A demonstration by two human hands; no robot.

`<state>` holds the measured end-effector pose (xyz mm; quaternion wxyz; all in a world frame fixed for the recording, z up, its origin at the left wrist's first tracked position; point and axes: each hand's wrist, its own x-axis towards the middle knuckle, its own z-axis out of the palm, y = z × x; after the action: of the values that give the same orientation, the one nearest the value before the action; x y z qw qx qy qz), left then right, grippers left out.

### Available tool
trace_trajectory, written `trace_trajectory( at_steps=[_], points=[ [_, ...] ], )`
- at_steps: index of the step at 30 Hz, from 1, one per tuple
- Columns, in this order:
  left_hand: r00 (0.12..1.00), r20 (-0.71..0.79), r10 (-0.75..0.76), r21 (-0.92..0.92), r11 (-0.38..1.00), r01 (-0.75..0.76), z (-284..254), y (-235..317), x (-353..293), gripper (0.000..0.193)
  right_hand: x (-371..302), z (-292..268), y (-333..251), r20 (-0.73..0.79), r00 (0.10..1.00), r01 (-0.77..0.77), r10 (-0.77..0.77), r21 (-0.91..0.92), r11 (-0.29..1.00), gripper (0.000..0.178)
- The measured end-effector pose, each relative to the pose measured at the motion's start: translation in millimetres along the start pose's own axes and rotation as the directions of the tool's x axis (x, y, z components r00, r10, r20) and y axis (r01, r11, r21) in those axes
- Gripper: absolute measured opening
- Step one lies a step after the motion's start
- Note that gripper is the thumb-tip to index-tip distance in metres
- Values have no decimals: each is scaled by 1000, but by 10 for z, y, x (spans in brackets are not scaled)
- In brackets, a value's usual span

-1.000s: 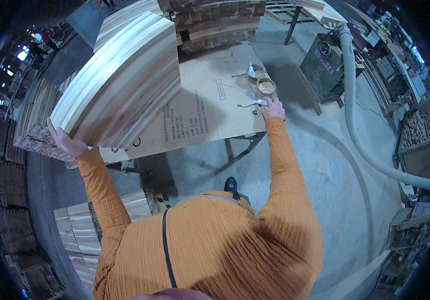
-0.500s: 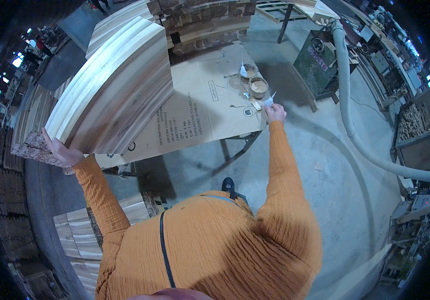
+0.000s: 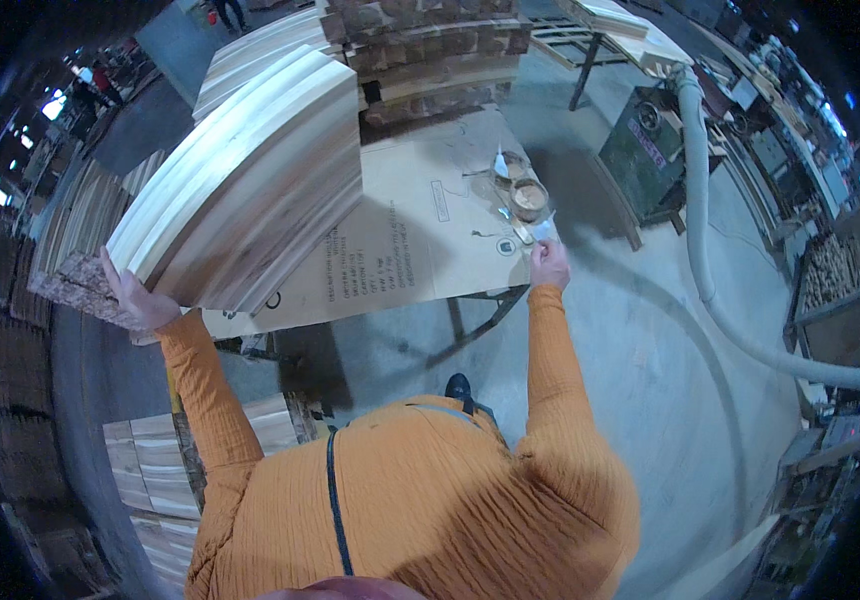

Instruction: The person repeatedly picks up stacks of wooden planks, applies glue to the edges using a handheld applicator, and places the planks back on a table. The process is repeated multiple times in a workshop setting.

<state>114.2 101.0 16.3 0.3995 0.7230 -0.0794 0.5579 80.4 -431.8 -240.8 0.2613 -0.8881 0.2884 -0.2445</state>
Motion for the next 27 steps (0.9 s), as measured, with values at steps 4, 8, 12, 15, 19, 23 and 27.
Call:
trace_trajectory(
  at_steps=[4,8,12,15,19,23,27],
  points=[
    [999,-49,9,-70,997,-13,18,-39,58,59,48,29,-213,82,994,85,-69,-202,976,35],
    [990,-57,-128,-226,968,112,89,193,85,60,30,-40,-380,226,971,7,77,-348,937,36],
    [986,-50,-159,-315,939,136,99,236,83,60,63,28,-397,73,995,-40,65,-297,954,24],
    [989,-57,-136,-269,956,116,69,219,77,60,99,83,-476,109,989,-70,98,-233,970,21],
    [990,-68,-127,-233,966,108,65,205,80,60,70,170,-464,-61,997,53,-57,-54,997,20],
    [982,-27,-185,-332,928,166,74,250,70,60,92,133,-441,-42,988,-94,151,612,785,19],
    [984,-58,-169,-222,963,153,38,256,71,61,278,-144,-1002,277,942,-250,191,956,-153,18]
  ],
)
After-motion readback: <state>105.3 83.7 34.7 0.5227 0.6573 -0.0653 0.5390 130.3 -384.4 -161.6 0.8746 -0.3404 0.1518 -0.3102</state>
